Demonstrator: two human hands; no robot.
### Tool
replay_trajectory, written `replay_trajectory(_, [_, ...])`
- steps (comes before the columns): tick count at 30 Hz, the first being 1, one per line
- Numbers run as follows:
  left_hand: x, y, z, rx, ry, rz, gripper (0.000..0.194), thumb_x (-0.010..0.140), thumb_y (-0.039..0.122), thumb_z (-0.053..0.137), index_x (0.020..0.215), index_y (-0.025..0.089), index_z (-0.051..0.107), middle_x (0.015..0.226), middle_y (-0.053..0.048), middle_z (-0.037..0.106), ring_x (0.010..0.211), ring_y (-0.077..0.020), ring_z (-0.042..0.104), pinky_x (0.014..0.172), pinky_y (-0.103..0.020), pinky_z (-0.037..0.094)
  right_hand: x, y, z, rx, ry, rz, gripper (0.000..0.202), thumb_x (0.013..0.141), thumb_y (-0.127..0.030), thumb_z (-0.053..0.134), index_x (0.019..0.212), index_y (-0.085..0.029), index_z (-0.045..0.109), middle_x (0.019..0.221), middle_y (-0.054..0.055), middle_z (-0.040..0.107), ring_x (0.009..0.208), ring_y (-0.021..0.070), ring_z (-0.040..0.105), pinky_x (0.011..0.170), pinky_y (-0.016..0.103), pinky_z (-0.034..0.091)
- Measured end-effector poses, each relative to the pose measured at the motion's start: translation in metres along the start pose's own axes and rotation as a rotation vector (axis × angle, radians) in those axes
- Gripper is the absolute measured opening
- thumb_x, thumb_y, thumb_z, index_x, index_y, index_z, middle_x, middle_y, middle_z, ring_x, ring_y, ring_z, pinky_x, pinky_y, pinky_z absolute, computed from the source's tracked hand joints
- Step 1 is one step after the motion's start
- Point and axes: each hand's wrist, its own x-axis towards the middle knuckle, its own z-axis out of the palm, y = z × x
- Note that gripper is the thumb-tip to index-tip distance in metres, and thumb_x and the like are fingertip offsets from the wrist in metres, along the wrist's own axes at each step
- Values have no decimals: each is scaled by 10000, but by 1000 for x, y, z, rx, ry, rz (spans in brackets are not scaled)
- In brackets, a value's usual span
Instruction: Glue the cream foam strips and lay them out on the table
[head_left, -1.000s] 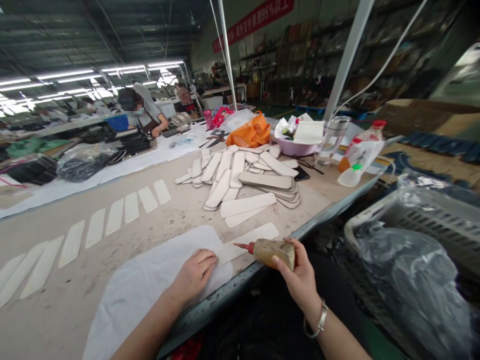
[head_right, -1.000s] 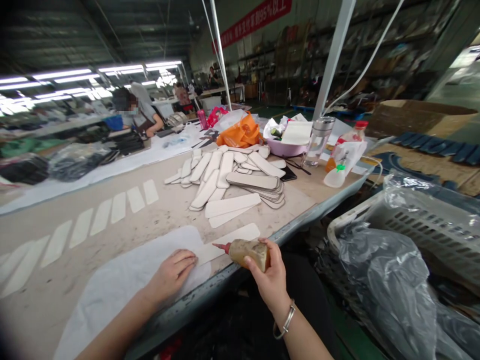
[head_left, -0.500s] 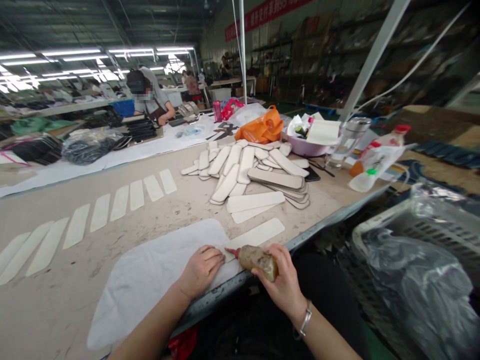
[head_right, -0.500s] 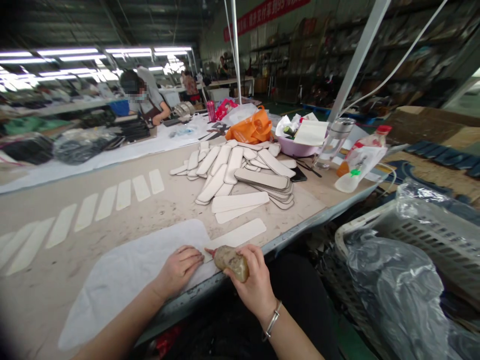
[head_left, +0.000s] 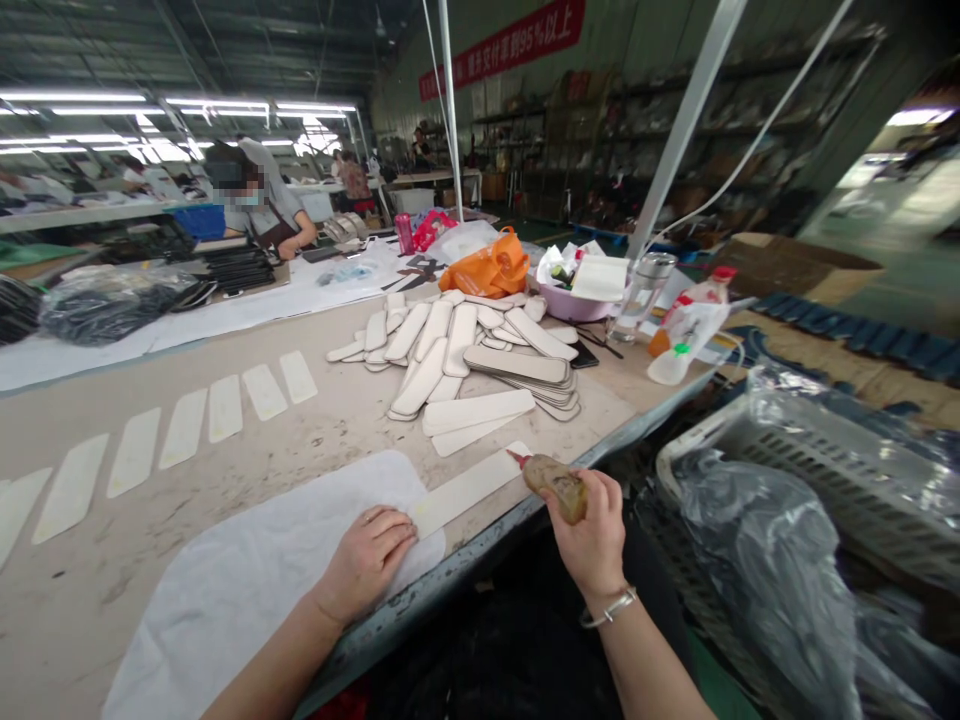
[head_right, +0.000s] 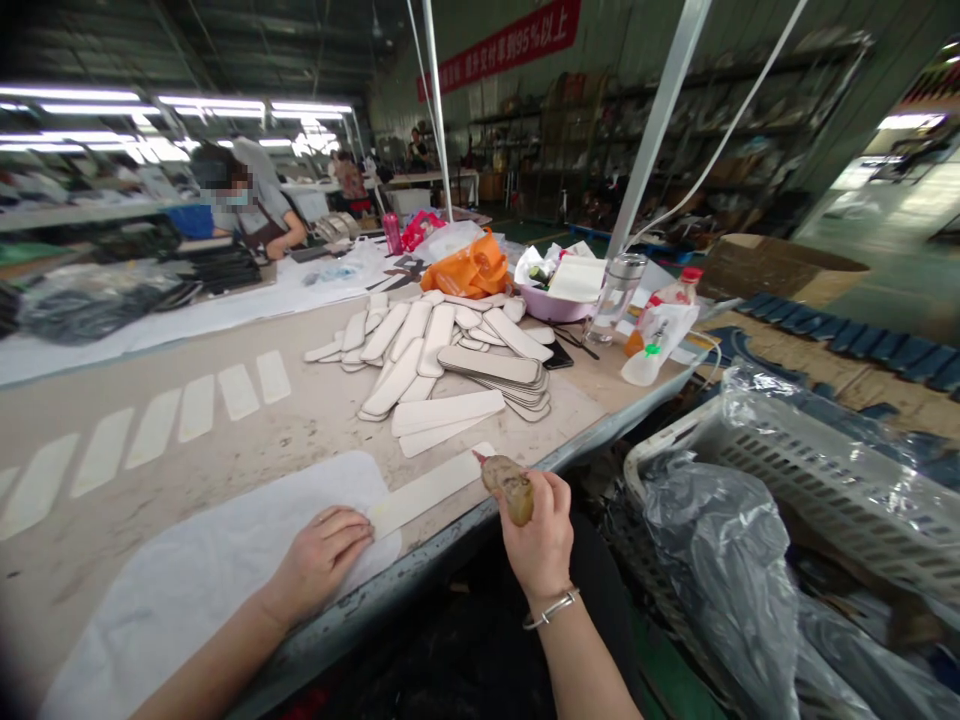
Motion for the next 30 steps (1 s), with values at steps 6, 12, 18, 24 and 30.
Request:
replay_trajectory(6, [-1, -1, 1, -20, -4, 8, 149, 891, 167, 543, 947, 200, 677, 930, -63, 676, 879, -180, 599, 822, -356, 511, 0, -3, -3, 43, 28, -24, 340, 849, -347, 644, 1140, -224, 520, 1091, 114, 480, 973, 282, 540, 805, 454, 515])
replay_trajectory(12, [0, 1, 1, -22, -22, -3, 148, 888, 156, 545, 935, 192, 680, 914, -64, 675, 874, -179, 596, 823, -361, 509, -14, -25, 7, 407, -226, -63, 356, 841, -343, 668, 1127, -237, 485, 1053, 92, 497, 976, 267, 527, 847, 453, 491])
replay_trajectory(18, [0, 2, 1, -5, -26, -7, 167, 897, 182, 527, 936, 199, 688, 901, -65, 686, 865, -180, 616, 840, -376, 515, -25, -42, 21, 497, -363, -86, 387, 831, -372, 679, 1147, -245, 496, 1078, 94, 508, 986, 262, 546, 847, 424, 509])
replay_trajectory(24, [1, 3, 1, -19, -26, -10, 151, 880, 156, 545, 931, 201, 680, 905, -60, 674, 872, -181, 594, 835, -369, 509, -26, -41, 15, 513, -405, -79, 387, 828, -348, 688, 1149, -253, 495, 1087, 90, 515, 1009, 262, 539, 875, 425, 498])
replay_trajectory(30, [2, 1, 2, -15, -28, 4, 141, 876, 147, 552, 938, 193, 671, 919, -66, 667, 878, -184, 588, 841, -376, 497, -27, -34, -1, 467, -378, -93, 389, 832, -331, 685, 1161, -253, 493, 1077, 89, 506, 983, 257, 541, 836, 414, 513])
